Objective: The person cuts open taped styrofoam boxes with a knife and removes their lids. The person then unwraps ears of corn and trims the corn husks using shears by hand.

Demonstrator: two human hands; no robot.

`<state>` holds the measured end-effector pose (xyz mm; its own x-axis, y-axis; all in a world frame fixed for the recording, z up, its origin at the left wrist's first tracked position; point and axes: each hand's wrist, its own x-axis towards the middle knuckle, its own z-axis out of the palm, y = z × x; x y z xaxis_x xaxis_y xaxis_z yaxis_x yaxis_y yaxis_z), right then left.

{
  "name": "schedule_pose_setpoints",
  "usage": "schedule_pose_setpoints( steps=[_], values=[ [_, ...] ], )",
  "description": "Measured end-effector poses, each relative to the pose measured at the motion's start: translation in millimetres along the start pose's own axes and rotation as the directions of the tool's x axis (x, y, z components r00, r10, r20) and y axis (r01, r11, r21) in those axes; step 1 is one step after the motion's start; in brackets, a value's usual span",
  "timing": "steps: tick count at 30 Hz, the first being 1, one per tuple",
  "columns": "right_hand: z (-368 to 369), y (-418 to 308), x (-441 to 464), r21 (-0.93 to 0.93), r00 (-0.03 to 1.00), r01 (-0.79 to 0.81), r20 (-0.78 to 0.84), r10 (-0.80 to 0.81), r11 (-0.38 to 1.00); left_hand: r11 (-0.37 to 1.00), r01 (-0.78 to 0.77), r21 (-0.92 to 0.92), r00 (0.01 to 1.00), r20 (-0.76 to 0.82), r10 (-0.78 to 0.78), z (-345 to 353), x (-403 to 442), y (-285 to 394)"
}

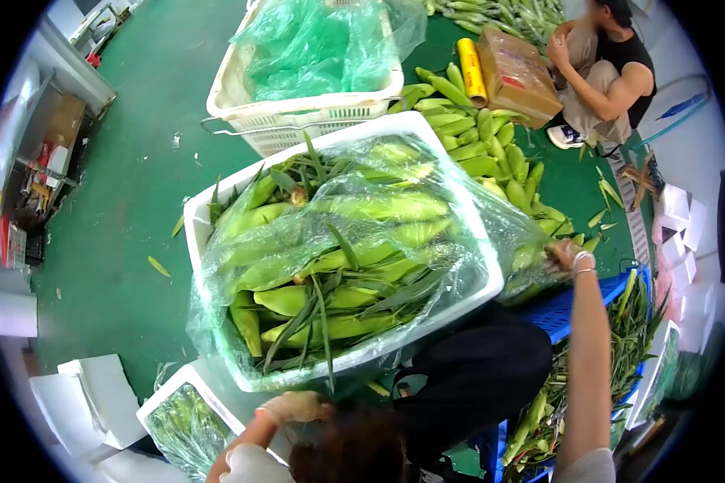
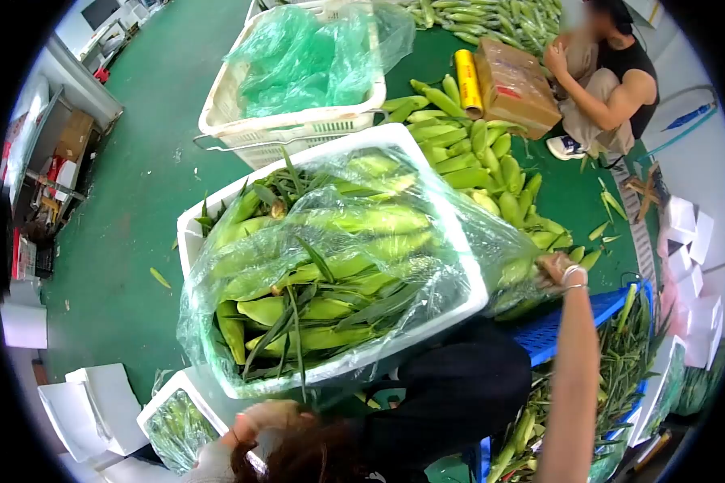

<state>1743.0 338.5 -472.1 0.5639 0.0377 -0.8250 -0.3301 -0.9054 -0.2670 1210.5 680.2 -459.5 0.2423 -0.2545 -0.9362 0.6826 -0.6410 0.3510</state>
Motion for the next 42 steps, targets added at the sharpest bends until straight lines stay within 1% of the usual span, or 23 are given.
schedule_pose_setpoints(
  steps=[1, 2, 3, 4, 5, 6, 7, 8, 10, 12, 13, 14, 15, 16, 17, 19, 20, 21, 22, 23, 31, 37, 42],
  values=[
    [6.6, -39.4, -35.6, -0.302, 0.993, -0.092, -0.097, 0.066, 0.949, 0.967, -0.179, -0.181, 0.982, 0.028, 0.187, -16.6, -33.3, 0.2],
    [11.8, -46.7, -44.7, -0.663, 0.986, 0.100, -0.034, -0.164, 0.742, 0.867, -0.345, -0.361, 0.927, 0.016, 0.376, -37.5, -65.2, 1.8],
    [26.7, -63.4, -68.1, -0.792, 0.946, 0.258, 0.091, -0.311, 0.553, 0.748, -0.555, -0.363, 0.831, -0.216, 0.512, -62.6, -97.8, 5.3],
    [45.0, -87.7, -100.1, -0.872, 0.869, 0.374, 0.212, -0.446, 0.314, 0.779, -0.627, -0.033, 0.685, -0.501, 0.529, -72.5, -89.8, -16.9],
    [79.9, -112.6, -133.5, -0.834, 0.786, 0.489, 0.295, -0.543, 0.255, 0.841, -0.473, 0.262, 0.467, -0.735, 0.492, -82.9, -82.1, -38.9],
    [112.4, -135.0, -157.6, -0.832, 0.790, 0.488, 0.291, -0.540, 0.265, 0.740, -0.537, -0.406, 0.464, -0.874, -0.143, -94.8, -66.8, -36.0],
    [140.0, -156.1, -177.7, -0.658, 0.716, 0.669, 0.447, -0.535, 0.346, 0.967, -0.230, -0.105, 0.145, -0.987, -0.073, -112.2, -60.0, -38.8],
    [162.6, -174.0, -190.8, -0.439, 0.603, 0.797, 0.577, -0.550, 0.414, 0.974, 0.199, 0.111, -0.137, -0.981, 0.140, -126.4, -51.8, -44.0],
    [205.4, -183.3, -147.4, -0.396, 0.515, 0.854, 0.552, -0.655, 0.338, 0.966, 0.251, 0.063, -0.190, -0.975, 0.113, -148.3, -24.7, -95.4],
    [206.4, -189.5, -85.7, -0.714, 0.232, 0.689, 0.376, -0.897, -0.121, 0.971, 0.230, 0.061, -0.272, -0.954, 0.124, -181.1, -20.7, -156.2],
    [190.9, -210.5, -88.5, -0.818, 0.510, 0.566, 0.251, -0.823, 0.102, 0.947, 0.302, 0.112, -0.345, -0.913, 0.218, -202.0, -24.1, -178.4],
    [176.0, -222.3, -75.4, -0.888, 0.609, 0.419, 0.121, -0.784, 0.189, 0.913, 0.380, 0.146, -0.413, -0.857, 0.308, -222.8, -27.6, -200.4],
    [160.6, -232.0, -47.6, -0.714, 0.375, 0.669, 0.082, -0.923, 0.208, 0.858, 0.490, 0.152, -0.480, -0.775, 0.412, -241.1, -32.5, -212.0],
    [153.3, -256.2, -54.4, -0.600, 0.415, 0.733, 0.021, -0.909, 0.320, 0.863, 0.481, 0.153, -0.484, -0.774, 0.407, -259.2, -26.9, -232.1],
    [153.5, -263.7, -20.1, -0.810, 0.152, 0.572, -0.050, -0.987, 0.130, 0.924, 0.375, 0.073, -0.401, -0.886, 0.232, -279.9, -18.1, -253.0],
    [137.6, -315.0, -28.0, -0.673, 0.389, 0.668, -0.050, -0.920, 0.319, 0.960, 0.281, -0.017, -0.285, -0.956, 0.067, -312.2, -11.1, -272.5],
    [132.6, -332.4, -13.8, -0.638, 0.507, 0.631, -0.091, -0.857, 0.441, 0.957, -0.157, -0.242, -0.073, -0.964, -0.256, -327.3, -10.6, -274.8],
    [126.4, -347.5, 4.7, -0.599, 0.617, 0.578, -0.124, -0.777, 0.554, 0.708, -0.493, -0.506, 0.259, -0.862, -0.436, -341.3, -5.3, -278.2],
    [121.1, -348.5, 68.6, -0.652, 0.427, 0.657, -0.091, -0.900, 0.378, 0.762, -0.566, -0.316, 0.195, -0.949, -0.248, -349.7, 6.3, -288.0],
    [121.0, -350.4, 91.0, -0.699, 0.479, 0.599, -0.078, -0.875, 0.390, 0.749, -0.592, -0.297, 0.227, -0.953, -0.199, -358.2, 10.4, -288.7],
    [118.7, -231.4, 116.3, -0.946, 0.797, 0.272, 0.117, -0.592, 0.179, 0.803, -0.482, -0.350, 0.259, -0.933, -0.251, -323.1, 73.6, -282.0],
    [76.8, -114.2, -35.3, -0.736, 0.863, 0.376, 0.056, -0.502, 0.563, 0.824, -0.382, -0.418, 0.260, -0.904, -0.338, -167.4, 99.8, -275.7],
    [28.8, 13.3, -244.3, -0.553, 0.719, 0.133, -0.518, -0.464, 0.823, 0.833, 0.048, -0.551, 0.546, -0.684, -0.484, -67.3, -28.6, -223.0]
  ],
)
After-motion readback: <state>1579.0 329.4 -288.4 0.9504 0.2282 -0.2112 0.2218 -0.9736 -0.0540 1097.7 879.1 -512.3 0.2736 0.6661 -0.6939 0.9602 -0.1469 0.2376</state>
